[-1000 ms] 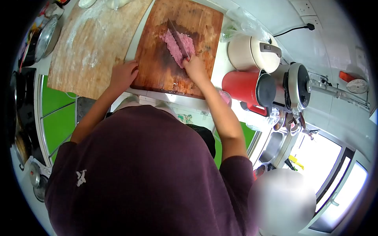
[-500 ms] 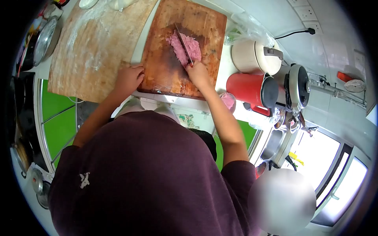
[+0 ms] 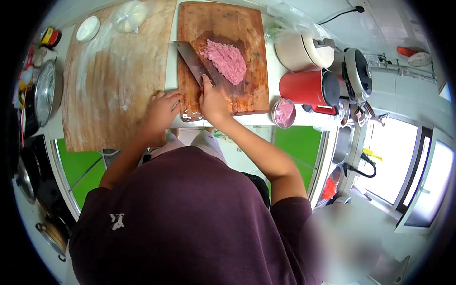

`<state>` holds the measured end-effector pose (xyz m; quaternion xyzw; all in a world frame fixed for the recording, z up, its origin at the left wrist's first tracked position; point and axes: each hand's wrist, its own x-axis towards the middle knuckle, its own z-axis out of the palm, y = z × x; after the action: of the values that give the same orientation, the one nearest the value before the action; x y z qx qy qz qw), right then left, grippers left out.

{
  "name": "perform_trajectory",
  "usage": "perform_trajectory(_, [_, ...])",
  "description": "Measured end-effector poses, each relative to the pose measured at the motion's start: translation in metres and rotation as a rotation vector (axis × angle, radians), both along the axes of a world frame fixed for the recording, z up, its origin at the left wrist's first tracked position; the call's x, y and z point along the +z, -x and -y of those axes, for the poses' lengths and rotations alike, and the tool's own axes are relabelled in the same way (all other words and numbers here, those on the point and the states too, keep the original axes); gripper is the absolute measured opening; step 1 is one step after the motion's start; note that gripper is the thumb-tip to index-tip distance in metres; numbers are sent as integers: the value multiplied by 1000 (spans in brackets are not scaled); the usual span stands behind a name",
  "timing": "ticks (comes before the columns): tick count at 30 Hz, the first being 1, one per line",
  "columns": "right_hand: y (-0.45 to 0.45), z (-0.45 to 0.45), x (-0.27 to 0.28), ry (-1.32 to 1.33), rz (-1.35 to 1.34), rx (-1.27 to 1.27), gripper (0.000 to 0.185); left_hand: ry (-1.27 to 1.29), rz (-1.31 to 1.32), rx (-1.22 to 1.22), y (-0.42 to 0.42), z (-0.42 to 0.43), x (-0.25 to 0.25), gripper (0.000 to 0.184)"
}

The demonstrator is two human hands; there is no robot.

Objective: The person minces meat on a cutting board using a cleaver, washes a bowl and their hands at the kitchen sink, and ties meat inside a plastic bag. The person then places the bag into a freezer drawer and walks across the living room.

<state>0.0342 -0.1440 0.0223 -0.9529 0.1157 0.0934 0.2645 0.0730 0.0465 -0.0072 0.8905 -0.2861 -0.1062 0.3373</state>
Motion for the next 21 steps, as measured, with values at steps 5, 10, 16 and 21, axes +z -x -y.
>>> perform_trajectory(5, [-12,-18,-31,2,-60,-169,62,148,24,87,-10,-12,-3,20])
perform_trajectory(10, [-61,-43,-21,-169,-82,-478,61,241,44,103,-23,-14,-2,19])
perform_trajectory(16, [-113,-24,-46,-293,481,-902,46,323,-95,122,-29,-17,3,17])
perform_trajectory(21, [-64,18,7,-1202,304,-1065,25,260,-96,99,-27,-21,3,18])
